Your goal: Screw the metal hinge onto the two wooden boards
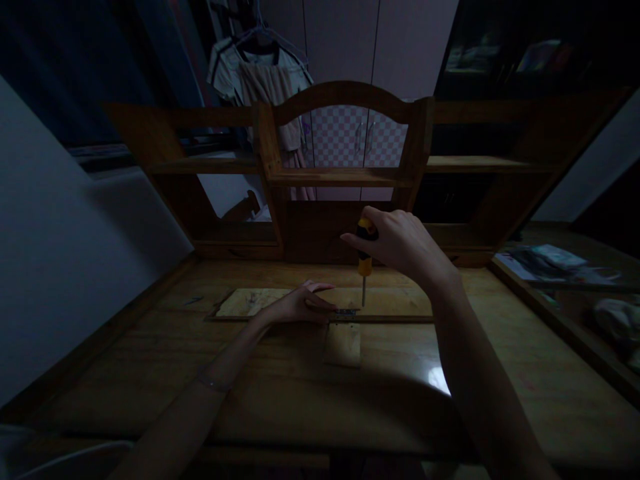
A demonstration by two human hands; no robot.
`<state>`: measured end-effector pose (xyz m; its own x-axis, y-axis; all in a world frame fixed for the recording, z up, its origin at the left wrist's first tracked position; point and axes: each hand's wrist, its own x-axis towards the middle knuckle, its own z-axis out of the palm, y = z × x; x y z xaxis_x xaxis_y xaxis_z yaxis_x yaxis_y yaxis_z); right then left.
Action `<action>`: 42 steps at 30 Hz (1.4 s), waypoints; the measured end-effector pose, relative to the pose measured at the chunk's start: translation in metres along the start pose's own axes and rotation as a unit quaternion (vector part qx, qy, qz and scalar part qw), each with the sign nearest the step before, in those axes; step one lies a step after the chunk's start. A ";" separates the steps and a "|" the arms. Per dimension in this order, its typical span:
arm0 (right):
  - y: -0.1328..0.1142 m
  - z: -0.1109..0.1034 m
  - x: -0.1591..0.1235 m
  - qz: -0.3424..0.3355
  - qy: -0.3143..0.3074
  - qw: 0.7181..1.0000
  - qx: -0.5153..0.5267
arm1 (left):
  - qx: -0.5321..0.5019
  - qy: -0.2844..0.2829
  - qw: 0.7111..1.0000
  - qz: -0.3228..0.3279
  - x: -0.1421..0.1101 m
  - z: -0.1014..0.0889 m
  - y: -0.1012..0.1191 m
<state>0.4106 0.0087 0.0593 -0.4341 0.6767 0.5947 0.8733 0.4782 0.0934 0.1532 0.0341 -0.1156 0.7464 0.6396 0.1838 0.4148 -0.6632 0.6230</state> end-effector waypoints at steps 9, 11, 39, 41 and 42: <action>0.002 -0.004 0.000 0.010 -0.013 1.000 -0.001 | 0.000 0.037 0.998 0.043 0.001 0.003 -0.005; 0.002 -0.004 0.000 0.010 -0.012 1.000 0.000 | 0.016 0.039 0.998 0.040 0.001 0.005 -0.007; 0.019 -0.110 -0.064 0.214 0.220 0.944 0.119 | 0.281 0.328 0.902 0.003 0.013 0.014 0.006; 0.032 -0.102 -0.085 0.280 0.175 0.928 0.175 | 0.283 0.328 0.901 0.009 0.012 0.015 0.008; 0.040 -0.095 -0.100 0.300 0.133 0.919 0.218 | 0.282 0.328 0.902 0.012 0.011 0.016 0.009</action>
<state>0.5093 -0.0927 0.0793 0.2177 0.7584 0.6144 0.7413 0.2810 -0.6095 0.1733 0.0293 -0.1201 0.3679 0.5918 0.7172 0.7392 -0.6541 0.1605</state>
